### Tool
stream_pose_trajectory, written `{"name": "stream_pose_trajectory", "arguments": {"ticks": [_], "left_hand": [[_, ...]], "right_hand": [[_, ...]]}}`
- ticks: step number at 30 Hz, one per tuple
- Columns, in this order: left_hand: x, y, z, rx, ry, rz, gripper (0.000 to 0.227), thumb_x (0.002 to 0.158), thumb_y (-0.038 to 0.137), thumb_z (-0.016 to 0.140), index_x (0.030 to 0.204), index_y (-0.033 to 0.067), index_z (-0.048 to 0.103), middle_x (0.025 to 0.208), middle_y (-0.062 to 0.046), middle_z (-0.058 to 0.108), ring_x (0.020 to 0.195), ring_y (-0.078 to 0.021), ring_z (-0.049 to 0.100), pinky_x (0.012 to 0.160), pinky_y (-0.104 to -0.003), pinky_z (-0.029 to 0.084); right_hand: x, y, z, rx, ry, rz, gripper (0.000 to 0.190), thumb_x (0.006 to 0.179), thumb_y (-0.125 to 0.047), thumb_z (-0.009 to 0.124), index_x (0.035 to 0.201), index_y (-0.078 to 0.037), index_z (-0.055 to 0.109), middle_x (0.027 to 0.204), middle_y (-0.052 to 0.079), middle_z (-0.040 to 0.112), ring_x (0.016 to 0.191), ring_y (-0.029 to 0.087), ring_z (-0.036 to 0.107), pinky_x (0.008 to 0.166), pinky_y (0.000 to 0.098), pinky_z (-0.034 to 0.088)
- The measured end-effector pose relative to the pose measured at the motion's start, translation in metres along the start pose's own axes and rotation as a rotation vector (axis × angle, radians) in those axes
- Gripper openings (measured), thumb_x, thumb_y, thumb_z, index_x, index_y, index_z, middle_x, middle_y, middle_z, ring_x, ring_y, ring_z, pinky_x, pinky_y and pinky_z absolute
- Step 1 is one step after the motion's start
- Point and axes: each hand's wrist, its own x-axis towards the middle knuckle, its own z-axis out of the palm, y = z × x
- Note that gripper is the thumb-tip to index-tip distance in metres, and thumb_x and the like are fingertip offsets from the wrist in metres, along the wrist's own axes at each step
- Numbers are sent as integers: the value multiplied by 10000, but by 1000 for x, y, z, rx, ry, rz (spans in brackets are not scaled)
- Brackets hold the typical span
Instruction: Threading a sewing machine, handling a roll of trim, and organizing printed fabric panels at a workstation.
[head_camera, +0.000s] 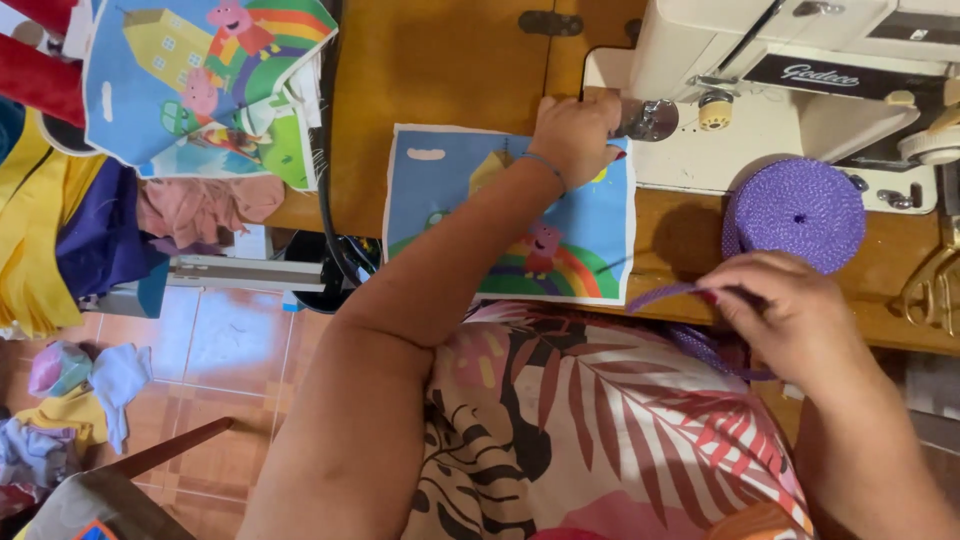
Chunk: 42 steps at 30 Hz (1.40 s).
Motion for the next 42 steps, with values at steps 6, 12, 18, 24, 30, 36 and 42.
{"name": "stream_pose_trajectory", "arguments": {"ticks": [6,12,18,24,30,36,42], "left_hand": [[-19,-8,-34,-260,27,247,243,733,315,864,840,253,654,813,29,672,715,-245,646,632,-466,447],[-42,0,-105,-751,-193,401,177,846,58,733,950,160,634,878,10,653,802,-148,588,677,-321,448],[-61,4,-139,-1009,-459,360,97,925,80,805,955,129,727,909,26,720,789,-72,640,682,-231,529],[-83,23,-146,-1206,-428,384,92,1009,61,665,1041,70,751,914,-86,752,870,-160,663,853,-361,543],[-76,24,-98,-1053,26,291,101,904,67,790,995,111,806,1048,-48,760,975,-221,704,899,-376,554],[-81,34,-114,-1143,-17,104,72,878,30,785,947,50,783,1037,-121,790,973,-262,755,903,-395,580],[-77,28,-101,-1170,-47,51,80,857,33,797,913,91,789,918,-81,801,900,-187,769,843,-332,593]], "right_hand": [[-14,46,9,-70,253,491,219,1006,-45,729,1164,-187,786,791,-31,625,522,85,336,517,243,273],[35,31,0,-116,253,690,188,974,-28,715,1119,-146,729,1199,47,749,1088,247,690,1029,419,514],[85,53,21,7,293,520,212,975,6,677,1117,-120,772,1091,63,767,658,171,719,741,269,592],[94,47,63,711,243,499,173,988,50,580,1103,160,647,1035,351,668,881,360,713,763,465,615],[84,21,85,537,335,388,86,997,-24,700,1067,-23,750,773,143,724,634,213,717,551,346,607],[75,15,86,615,327,368,115,1032,-5,633,1071,2,740,828,198,730,687,245,724,584,373,625],[74,19,90,706,327,366,118,1058,-10,609,1105,61,691,840,243,702,714,288,726,625,431,643]]}}
